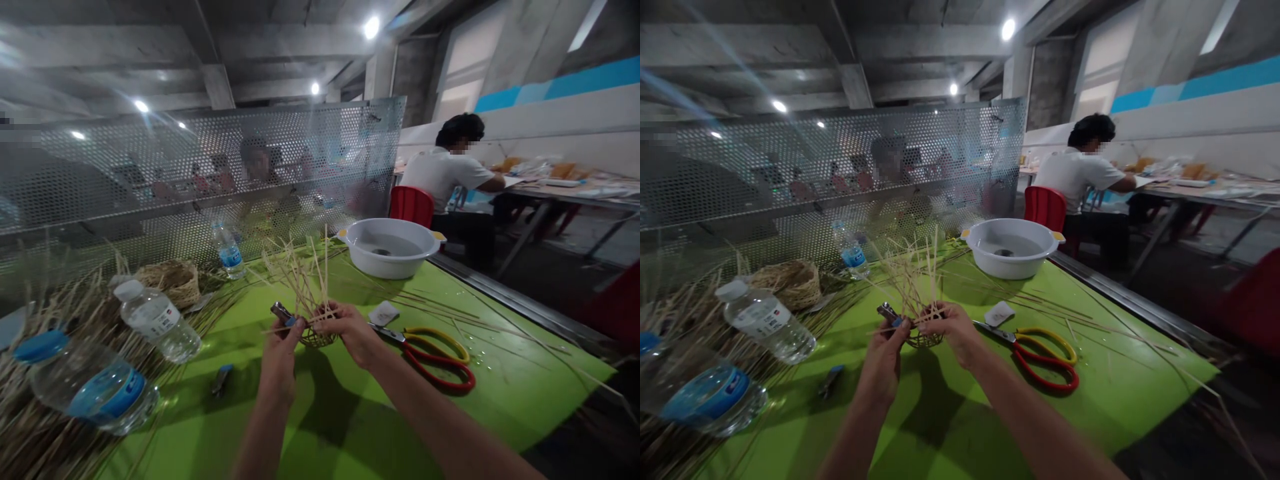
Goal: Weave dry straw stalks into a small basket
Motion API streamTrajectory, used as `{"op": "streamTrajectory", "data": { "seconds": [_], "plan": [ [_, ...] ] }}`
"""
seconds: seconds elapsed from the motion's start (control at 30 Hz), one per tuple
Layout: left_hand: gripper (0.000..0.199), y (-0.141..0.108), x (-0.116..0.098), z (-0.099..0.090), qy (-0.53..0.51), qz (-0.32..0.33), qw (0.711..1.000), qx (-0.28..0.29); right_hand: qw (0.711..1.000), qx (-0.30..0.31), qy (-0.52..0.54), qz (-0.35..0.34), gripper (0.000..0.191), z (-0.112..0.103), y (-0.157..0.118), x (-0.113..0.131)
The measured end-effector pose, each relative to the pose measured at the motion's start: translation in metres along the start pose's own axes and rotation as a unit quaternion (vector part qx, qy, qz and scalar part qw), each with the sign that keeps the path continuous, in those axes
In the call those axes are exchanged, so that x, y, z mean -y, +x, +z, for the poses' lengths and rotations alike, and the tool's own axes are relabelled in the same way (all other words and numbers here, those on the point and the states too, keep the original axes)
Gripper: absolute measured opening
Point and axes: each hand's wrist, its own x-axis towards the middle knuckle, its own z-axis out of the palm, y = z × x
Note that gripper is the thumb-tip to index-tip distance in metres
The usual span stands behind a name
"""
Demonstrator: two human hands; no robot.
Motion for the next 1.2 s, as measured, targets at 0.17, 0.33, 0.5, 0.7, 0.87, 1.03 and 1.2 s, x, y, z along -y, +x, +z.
{"op": "streamTrajectory", "data": {
  "seconds": [0.17,0.33,0.5,0.7,0.87,1.03,1.2],
  "plan": [
    [0.034,0.001,-0.005,0.000,0.026,-0.004,0.999,0.036,1.000,0.005,0.005,0.000,0.021,-0.002,0.000,-0.001],
    [0.035,0.002,-0.008,-0.002,0.035,-0.005,0.999,0.033,0.999,0.027,0.023,-0.006,0.025,-0.002,0.001,-0.003],
    [0.038,0.003,-0.004,-0.004,0.033,-0.006,0.999,0.016,0.999,0.035,0.023,0.004,0.030,-0.004,0.001,-0.005],
    [0.037,0.001,-0.002,-0.001,0.031,0.001,0.999,-0.007,0.999,0.036,0.000,0.009,0.031,-0.004,0.001,-0.004],
    [0.036,0.001,0.000,-0.001,0.045,-0.001,0.999,-0.004,1.000,0.025,-0.006,0.000,0.027,-0.002,0.002,-0.005],
    [0.033,0.002,0.003,-0.002,0.056,0.025,0.998,0.011,1.000,0.013,-0.016,-0.009,0.031,0.000,0.000,-0.005],
    [0.033,-0.002,-0.004,0.002,0.036,-0.003,0.999,0.036,1.000,-0.004,-0.012,-0.026,0.026,0.002,0.002,-0.006]
  ]
}}
